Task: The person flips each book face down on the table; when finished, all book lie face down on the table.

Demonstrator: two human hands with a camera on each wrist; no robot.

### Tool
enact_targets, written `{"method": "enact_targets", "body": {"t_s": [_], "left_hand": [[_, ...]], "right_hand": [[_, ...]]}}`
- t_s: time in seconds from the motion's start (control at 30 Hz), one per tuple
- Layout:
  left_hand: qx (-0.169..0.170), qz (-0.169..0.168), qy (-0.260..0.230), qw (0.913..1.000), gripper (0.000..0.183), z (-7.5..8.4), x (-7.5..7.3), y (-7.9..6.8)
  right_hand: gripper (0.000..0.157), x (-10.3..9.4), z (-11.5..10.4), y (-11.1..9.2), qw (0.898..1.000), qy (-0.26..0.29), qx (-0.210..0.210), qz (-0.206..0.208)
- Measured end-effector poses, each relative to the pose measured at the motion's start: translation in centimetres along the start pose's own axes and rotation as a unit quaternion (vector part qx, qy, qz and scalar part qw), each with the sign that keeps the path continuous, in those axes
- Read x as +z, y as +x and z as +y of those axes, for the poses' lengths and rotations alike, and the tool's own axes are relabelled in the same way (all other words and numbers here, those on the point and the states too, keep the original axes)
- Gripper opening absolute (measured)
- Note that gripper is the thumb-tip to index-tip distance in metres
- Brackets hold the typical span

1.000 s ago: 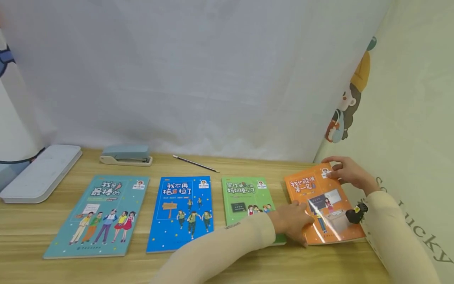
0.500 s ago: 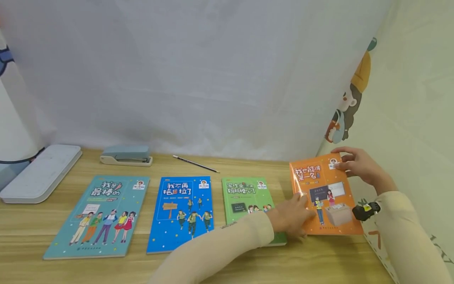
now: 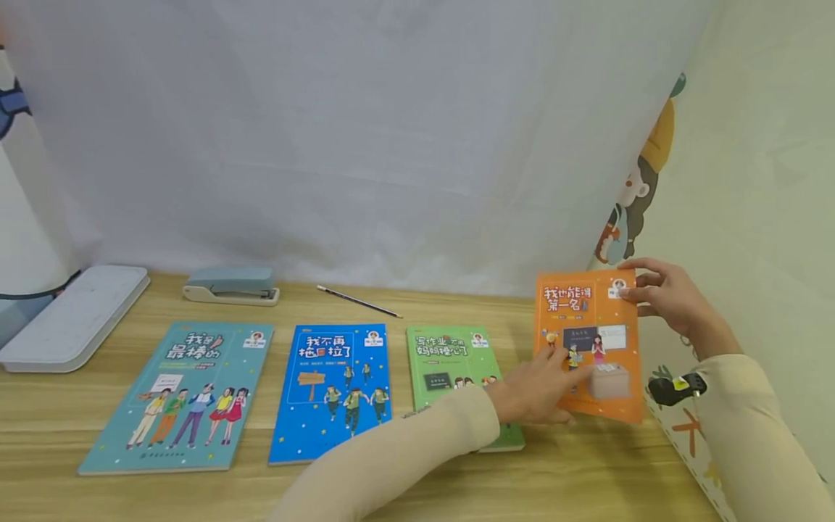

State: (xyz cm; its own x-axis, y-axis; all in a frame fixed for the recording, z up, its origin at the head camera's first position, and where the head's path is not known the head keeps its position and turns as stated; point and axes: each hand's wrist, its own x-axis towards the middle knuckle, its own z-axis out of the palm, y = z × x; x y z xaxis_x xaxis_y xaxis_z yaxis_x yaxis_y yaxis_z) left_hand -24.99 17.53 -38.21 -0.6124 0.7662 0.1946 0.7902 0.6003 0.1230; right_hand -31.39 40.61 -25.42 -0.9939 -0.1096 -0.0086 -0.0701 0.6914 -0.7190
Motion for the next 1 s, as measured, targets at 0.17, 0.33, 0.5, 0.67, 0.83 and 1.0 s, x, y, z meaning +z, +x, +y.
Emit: {"method": "enact_targets", "body": {"t_s": [0.17, 0.33, 0.5, 0.67, 0.83, 1.0], "left_hand": [[0.009, 0.049, -0.025, 0.9984, 0.091, -0.3, -0.2, 0.3], [-0.003, 0.086, -0.032, 0.9957, 0.100, -0.3, -0.3, 0.5], [-0.005, 0.116, -0.028, 0.9929, 0.104, -0.2, -0.4, 0.5], [0.003, 0.135, -0.009, 0.9908, 0.112, -0.1, -0.5, 0.7], [0.004, 0.134, -0.009, 0.9909, 0.118, 0.0, -0.5, 0.8], [0.004, 0.146, -0.022, 0.9891, 0.114, 0.0, -0.6, 0.8]], "right_hand": [[0.042, 0.0, -0.5, -0.1, 0.999, 0.032, 0.008, 0.015], [0.032, 0.1, -1.0, -0.3, 0.997, 0.068, 0.023, 0.028], [0.028, 0.4, -1.5, -0.4, 0.994, 0.092, 0.041, 0.048], [0.027, 0.8, -1.8, -0.4, 0.991, 0.109, 0.058, 0.060], [0.040, 1.0, -2.1, -0.4, 0.989, 0.109, 0.075, 0.065], [0.044, 1.1, -2.4, -0.4, 0.989, 0.101, 0.083, 0.075]]}}
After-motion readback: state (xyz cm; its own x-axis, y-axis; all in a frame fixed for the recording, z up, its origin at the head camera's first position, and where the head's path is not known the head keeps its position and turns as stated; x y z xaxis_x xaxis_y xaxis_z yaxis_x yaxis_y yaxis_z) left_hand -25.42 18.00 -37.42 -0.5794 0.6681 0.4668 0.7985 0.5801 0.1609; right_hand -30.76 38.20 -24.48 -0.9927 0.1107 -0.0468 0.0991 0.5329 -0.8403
